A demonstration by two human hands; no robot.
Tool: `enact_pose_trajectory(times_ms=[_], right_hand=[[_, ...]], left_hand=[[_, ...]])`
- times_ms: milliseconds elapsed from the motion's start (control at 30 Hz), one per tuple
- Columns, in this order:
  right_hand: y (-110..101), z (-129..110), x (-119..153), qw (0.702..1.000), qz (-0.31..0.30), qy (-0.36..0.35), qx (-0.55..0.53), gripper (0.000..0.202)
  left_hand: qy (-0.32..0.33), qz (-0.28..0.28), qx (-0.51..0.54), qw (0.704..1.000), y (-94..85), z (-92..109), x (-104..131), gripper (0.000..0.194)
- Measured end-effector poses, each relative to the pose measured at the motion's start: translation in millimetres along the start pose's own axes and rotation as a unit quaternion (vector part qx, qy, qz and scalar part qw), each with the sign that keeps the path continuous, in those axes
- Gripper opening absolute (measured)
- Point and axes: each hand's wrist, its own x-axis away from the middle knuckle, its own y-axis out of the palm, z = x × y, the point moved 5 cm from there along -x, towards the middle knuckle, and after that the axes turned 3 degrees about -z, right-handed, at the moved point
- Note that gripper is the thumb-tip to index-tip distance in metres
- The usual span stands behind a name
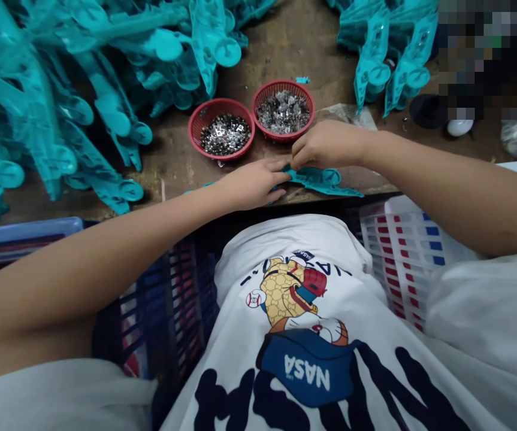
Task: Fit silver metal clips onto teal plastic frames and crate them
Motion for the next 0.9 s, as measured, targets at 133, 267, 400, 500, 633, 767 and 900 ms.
enact_pose_trajectory(times_ms=[133,267,400,500,633,767,900], right_hand=[[-2.3,-4.1,0.4,1.000,0.007,-0.016,-0.001,0.040],[-18.5,0.8,7.8,0.995,-0.010,0.097,0.007,0.037],[-14.1,28.0,26.2,0.934,-0.021,0.354,0.038,0.039],[8.0,36.8,26.7,0.918,-0.028,0.393,0.041,0.038],[16.4,32.1,27.8,0.910,-0.057,0.407,0.048,0.037],[-10.5,-2.0,26.6,0.937,-0.056,0.345,-0.023,0.037],[-37.1,-49.4,8.1,0.944,-0.087,0.316,-0.041,0.038]], left_hand=[[0.001,0.005,-0.004,1.000,-0.3,-1.3,0.1,0.044],[-0.014,-0.009,-0.038,0.999,-2.9,0.4,2.5,0.044],[-0.058,-0.005,-0.073,0.996,-5.9,-2.0,4.9,0.037],[-0.093,0.014,-0.073,0.993,-4.8,-6.2,4.3,0.034],[-0.165,0.047,-0.036,0.985,-1.4,-15.4,5.2,0.029],[-0.202,0.083,0.006,0.976,0.3,-20.6,9.5,0.053],[-0.166,0.103,0.014,0.981,1.1,-19.5,11.1,0.061]])
